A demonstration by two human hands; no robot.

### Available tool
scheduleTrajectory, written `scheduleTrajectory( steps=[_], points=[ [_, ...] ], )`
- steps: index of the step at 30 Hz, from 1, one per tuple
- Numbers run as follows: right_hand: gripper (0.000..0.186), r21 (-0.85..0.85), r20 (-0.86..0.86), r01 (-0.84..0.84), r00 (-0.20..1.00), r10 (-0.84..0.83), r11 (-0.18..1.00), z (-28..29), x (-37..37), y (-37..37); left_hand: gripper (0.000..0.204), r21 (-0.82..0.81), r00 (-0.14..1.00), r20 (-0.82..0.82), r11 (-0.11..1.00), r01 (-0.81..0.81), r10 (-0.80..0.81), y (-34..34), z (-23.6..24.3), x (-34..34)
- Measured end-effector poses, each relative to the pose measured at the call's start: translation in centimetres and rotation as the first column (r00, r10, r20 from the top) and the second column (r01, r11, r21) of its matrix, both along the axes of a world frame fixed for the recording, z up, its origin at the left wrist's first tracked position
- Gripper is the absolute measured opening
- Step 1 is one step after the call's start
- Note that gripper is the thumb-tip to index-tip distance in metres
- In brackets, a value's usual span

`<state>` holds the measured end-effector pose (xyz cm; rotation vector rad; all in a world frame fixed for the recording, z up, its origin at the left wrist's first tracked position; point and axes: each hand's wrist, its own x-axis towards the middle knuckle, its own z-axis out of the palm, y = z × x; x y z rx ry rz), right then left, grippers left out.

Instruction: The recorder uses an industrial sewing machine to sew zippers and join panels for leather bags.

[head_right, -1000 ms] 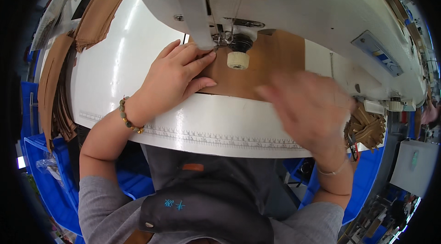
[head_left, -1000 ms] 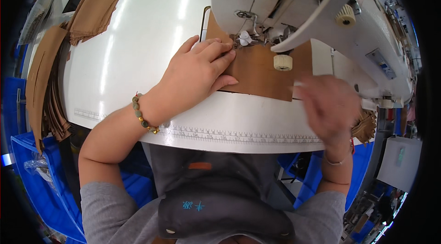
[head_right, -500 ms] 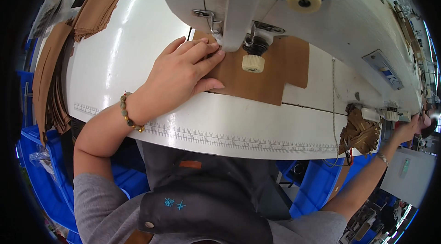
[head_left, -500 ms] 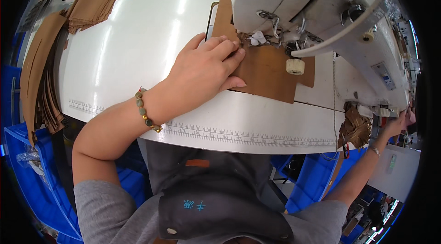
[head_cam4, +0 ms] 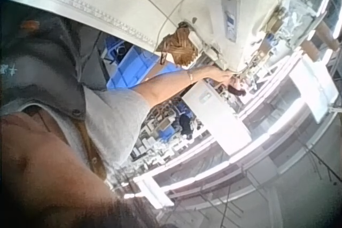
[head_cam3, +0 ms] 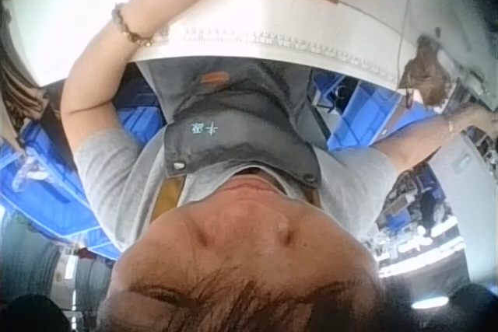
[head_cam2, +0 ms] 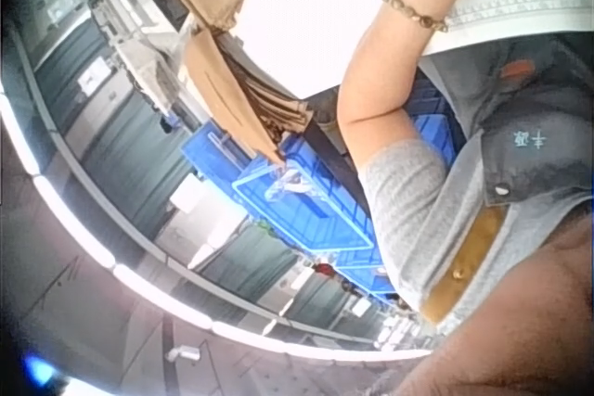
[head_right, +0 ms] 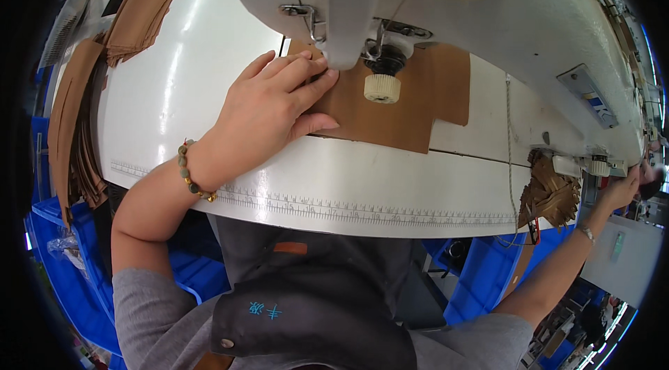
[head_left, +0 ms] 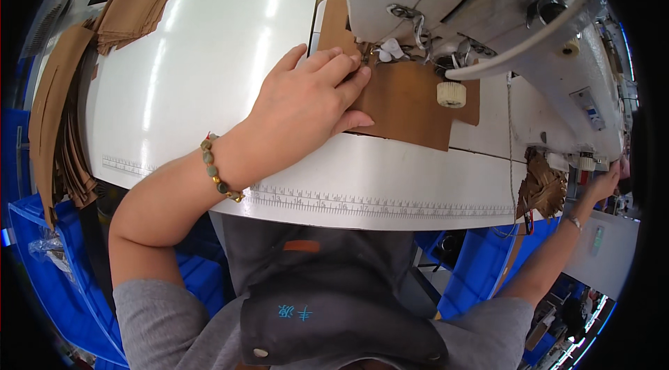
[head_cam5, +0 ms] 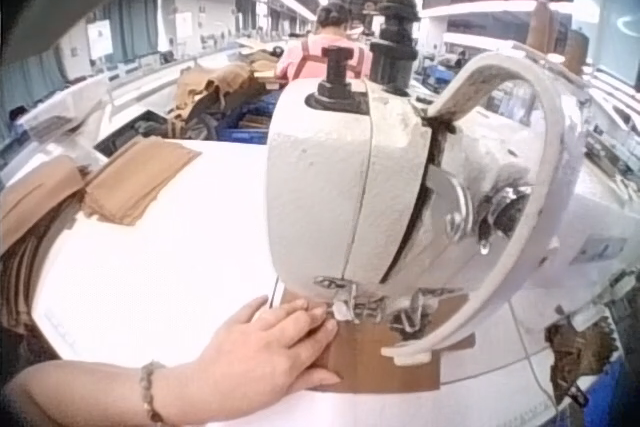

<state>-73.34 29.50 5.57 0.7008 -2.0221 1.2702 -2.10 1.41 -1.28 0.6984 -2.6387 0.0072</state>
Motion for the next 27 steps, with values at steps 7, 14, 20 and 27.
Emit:
scheduleTrajectory(
  steps=[7,14,20,27],
  points=[
    [0.047,-0.103,0.288,-0.107,0.948,0.133,0.989,3.6,-1.9,0.4,0.058,0.010,1.000,-0.001,1.000,0.011,-0.011,-0.2,0.2,-0.1],
    [0.045,0.054,0.029,-0.139,0.990,0.138,0.989,1.8,-2.3,-0.2,0.059,0.018,1.000,0.015,1.000,0.002,-0.002,-0.1,0.3,-0.2],
    [0.040,0.239,0.098,0.080,0.989,-0.106,0.968,-0.2,4.2,1.1,0.059,0.019,1.000,0.013,1.000,0.005,-0.005,-0.1,0.1,-0.1],
    [0.016,0.741,-0.228,-0.352,0.668,0.708,0.571,-0.6,28.5,-5.5,0.057,0.007,1.000,-0.029,1.000,0.002,-0.002,-0.1,-0.2,0.0]
  ],
)
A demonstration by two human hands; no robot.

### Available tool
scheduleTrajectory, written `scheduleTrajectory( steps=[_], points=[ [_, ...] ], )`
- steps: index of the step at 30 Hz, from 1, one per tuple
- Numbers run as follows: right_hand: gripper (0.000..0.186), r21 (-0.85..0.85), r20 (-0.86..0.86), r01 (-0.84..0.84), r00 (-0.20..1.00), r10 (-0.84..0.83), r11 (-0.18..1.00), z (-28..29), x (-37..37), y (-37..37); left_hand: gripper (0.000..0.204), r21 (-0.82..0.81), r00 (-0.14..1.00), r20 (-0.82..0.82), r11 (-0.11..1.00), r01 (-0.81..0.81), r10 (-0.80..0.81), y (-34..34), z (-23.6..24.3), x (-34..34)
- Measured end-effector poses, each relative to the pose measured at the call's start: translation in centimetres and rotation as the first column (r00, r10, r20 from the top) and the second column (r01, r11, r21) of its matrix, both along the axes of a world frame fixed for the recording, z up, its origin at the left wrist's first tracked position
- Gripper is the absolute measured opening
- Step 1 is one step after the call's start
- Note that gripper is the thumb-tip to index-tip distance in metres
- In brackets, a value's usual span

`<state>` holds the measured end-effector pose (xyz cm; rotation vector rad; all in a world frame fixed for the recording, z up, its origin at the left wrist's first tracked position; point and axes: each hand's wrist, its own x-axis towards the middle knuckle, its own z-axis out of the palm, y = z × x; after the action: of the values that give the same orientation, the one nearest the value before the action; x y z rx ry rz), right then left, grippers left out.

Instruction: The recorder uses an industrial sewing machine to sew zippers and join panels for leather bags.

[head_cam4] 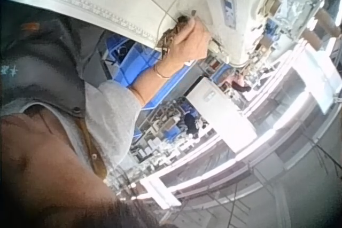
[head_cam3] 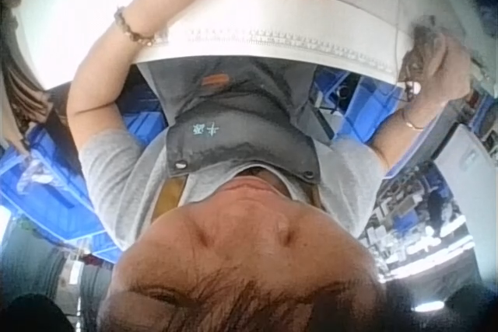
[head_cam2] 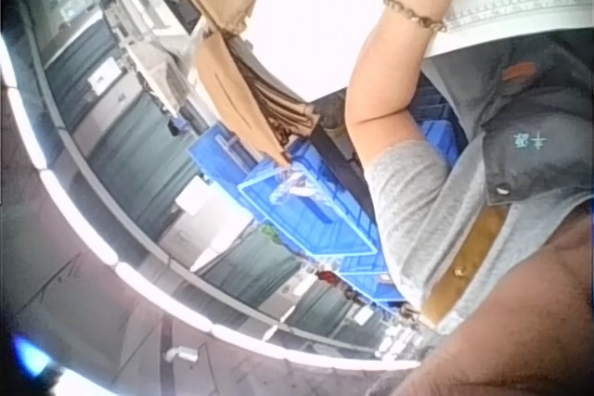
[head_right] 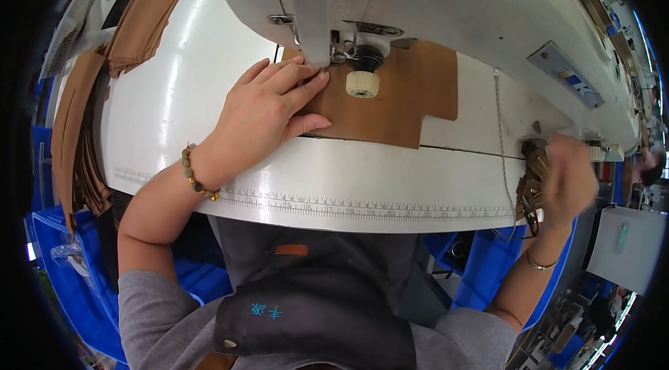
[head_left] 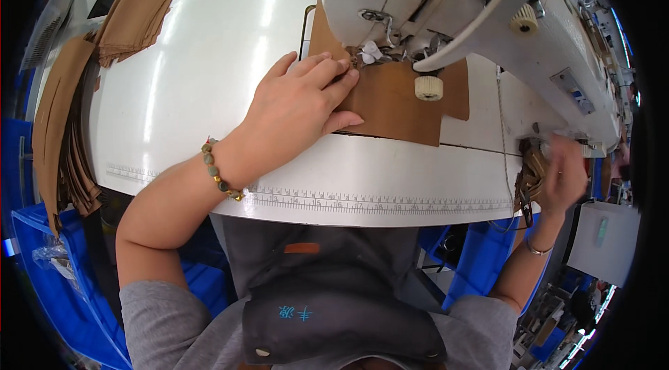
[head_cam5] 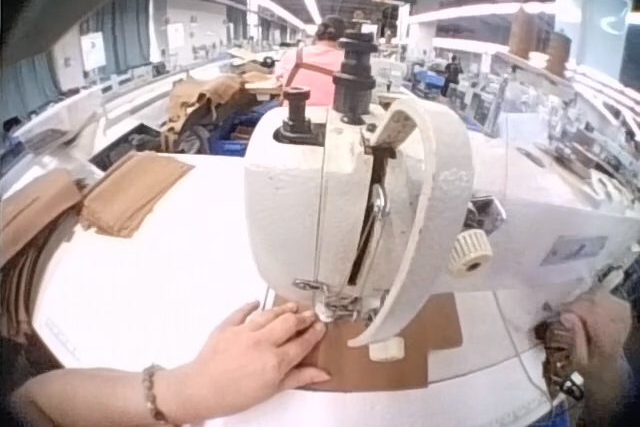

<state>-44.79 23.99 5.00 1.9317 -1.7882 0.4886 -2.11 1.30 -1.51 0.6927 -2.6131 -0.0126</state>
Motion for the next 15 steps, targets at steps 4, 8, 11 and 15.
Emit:
scheduleTrajectory(
  steps=[4,8,11,15],
  points=[
    [0.037,0.234,-0.011,-0.173,0.983,0.181,0.957,-3.3,8.9,-8.4,0.053,-0.061,1.000,-0.007,0.998,0.015,-0.015,0.0,0.2,0.5],
    [0.018,0.303,-0.138,-0.207,0.956,0.257,0.930,-2.0,11.7,-11.2,0.036,-0.134,0.912,-0.149,0.922,0.364,-0.382,1.3,0.6,1.2],
    [0.009,0.465,-0.008,-0.311,0.935,0.355,0.829,0.7,13.6,-9.5,0.022,-0.216,0.748,-0.195,0.771,0.598,-0.635,3.4,0.4,1.1],
    [0.014,0.377,0.336,-0.593,0.804,0.491,0.712,2.1,17.9,-8.8,0.026,-0.235,0.726,-0.180,0.746,0.623,-0.664,4.6,0.2,0.7]
  ],
)
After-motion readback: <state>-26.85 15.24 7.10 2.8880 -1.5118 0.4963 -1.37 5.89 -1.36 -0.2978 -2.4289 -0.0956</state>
